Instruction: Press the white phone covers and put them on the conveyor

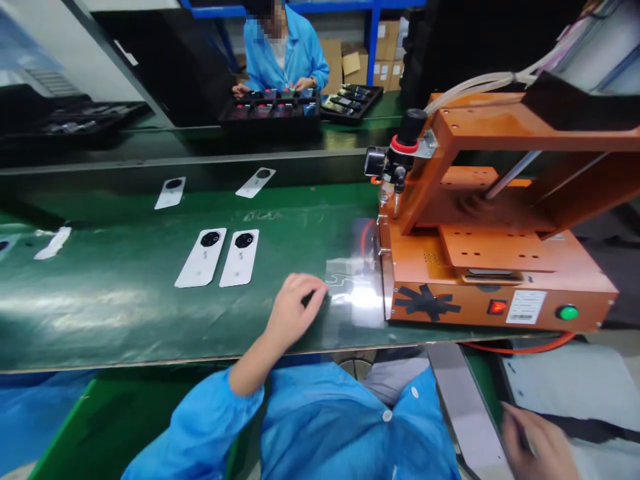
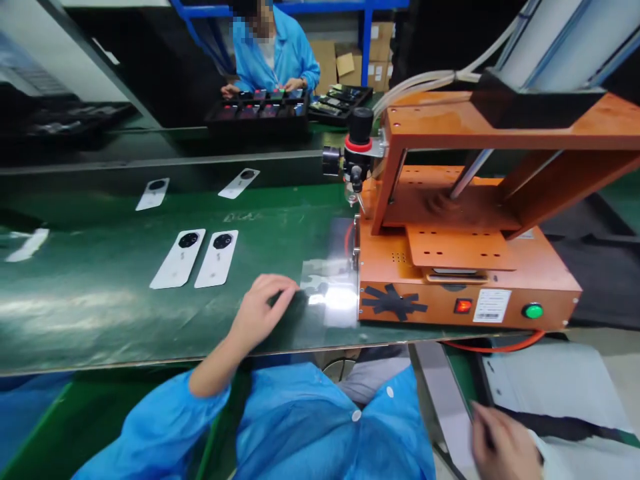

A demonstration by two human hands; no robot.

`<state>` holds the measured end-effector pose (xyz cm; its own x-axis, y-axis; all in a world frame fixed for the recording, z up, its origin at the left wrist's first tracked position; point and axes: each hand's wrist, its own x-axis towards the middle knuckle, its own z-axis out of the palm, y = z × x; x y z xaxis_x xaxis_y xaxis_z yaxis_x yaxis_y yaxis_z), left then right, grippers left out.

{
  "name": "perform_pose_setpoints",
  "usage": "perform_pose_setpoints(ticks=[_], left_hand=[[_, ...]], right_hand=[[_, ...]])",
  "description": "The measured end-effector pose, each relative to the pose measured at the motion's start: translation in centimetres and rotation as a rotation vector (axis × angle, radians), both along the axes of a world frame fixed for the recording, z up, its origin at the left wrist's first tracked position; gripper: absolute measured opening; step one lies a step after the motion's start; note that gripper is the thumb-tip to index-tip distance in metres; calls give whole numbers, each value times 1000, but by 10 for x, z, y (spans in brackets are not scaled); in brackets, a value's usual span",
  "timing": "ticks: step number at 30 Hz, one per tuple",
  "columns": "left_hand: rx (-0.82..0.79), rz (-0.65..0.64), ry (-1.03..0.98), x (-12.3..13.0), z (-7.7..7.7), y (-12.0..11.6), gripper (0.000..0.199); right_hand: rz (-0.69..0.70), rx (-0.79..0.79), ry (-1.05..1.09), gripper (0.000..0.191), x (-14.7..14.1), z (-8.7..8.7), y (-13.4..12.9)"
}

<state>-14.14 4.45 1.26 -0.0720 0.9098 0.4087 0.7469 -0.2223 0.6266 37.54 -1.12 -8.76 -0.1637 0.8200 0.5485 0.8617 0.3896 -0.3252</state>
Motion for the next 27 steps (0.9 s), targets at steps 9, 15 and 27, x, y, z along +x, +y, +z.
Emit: perform_pose_setpoints(ticks=[9,15,27], left_hand=[[-135,162,98,-35,-32,126,29],[-99,132,-36,-33,-27,116,11],[239,-30,-23,20,23,7,16]], right_hand=[[949,108,-123,24,-270,87,46],[914,32,-2,23,-299,112,72],[646,260,-237,23,-314,167,130]])
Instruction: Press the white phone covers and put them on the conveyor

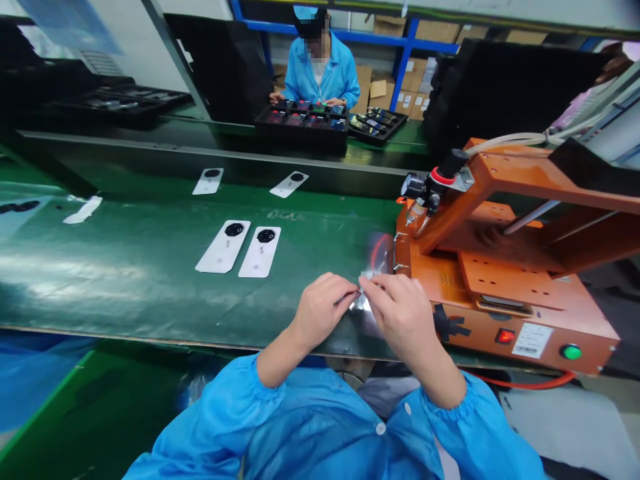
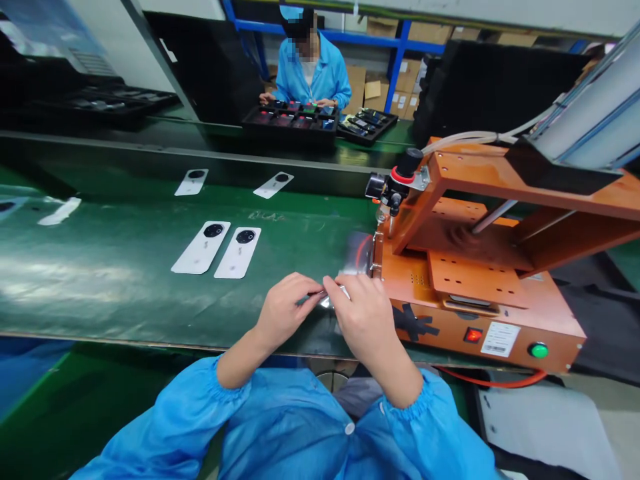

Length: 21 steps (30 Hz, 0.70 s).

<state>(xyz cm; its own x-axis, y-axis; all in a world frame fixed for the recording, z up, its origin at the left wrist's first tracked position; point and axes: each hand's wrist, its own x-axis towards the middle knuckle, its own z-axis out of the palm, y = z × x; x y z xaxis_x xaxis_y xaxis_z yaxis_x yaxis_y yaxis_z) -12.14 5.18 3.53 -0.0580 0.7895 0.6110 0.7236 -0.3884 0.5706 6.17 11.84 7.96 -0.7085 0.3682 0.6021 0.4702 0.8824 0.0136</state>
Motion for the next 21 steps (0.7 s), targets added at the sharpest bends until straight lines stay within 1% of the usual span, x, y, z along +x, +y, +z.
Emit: perform_pose_setpoints(ticks=[4,9,11,14,16,19,21], left_hand=[[44,25,71,1,3,-12,19],[47,62,36,5,-2,-21,20],[41,64,9,7,-4,-25,19],[11,78,-50,10,-3,-30,17],[-13,80,-92,11,1,-33,15],[-24,70,-113,12,6,-38,11],[-9,63,-110,11,9,-40,8]], right_hand=[[71,44,-68,20,2,1,-6],[104,25,-13,15,3,-3,-11],[119,-22,22,14,3,-5,-12],[126,-154,108,11,4,-7,-12],[120,-223,152,16,5,-7,-12],[148,-245,154,28,5,-5,-14],[189,-237,139,27,4,-4,-15]])
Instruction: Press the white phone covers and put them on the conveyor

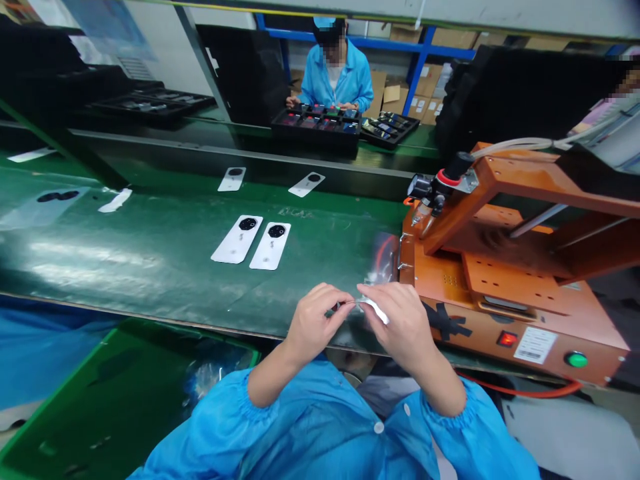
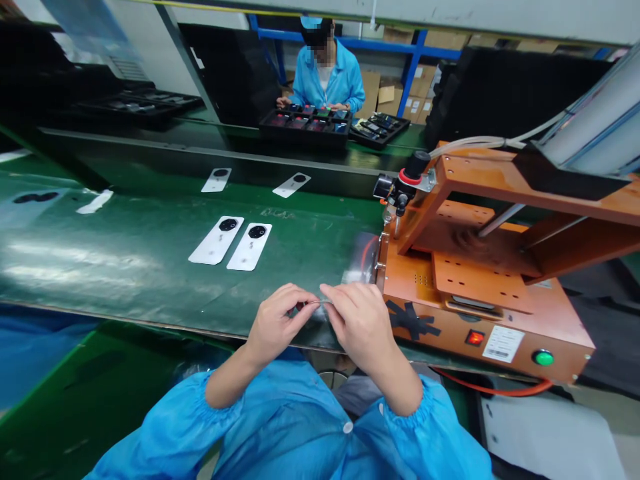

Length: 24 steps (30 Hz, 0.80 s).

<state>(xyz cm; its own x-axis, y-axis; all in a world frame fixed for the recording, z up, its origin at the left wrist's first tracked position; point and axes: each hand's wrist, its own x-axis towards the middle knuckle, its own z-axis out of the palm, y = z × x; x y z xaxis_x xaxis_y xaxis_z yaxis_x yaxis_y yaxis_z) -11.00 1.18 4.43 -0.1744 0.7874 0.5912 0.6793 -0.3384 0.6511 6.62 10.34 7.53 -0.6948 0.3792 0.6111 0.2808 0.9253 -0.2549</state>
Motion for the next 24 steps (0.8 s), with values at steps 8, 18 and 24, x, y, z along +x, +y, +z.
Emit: perform_pose_setpoints(ticks=[8,18,24], left_hand=[[-118,-7,-101,1,1,-7,20],[-195,872,-983,-74,-107,-112,40],[-294,1461,-872,-173,-161,-226,31]], right_hand=[[26,216,-65,15,4,3,-6],[155,-70,259,15,-24,-63,-38],[135,-156,322,11,-29,-103,-24]])
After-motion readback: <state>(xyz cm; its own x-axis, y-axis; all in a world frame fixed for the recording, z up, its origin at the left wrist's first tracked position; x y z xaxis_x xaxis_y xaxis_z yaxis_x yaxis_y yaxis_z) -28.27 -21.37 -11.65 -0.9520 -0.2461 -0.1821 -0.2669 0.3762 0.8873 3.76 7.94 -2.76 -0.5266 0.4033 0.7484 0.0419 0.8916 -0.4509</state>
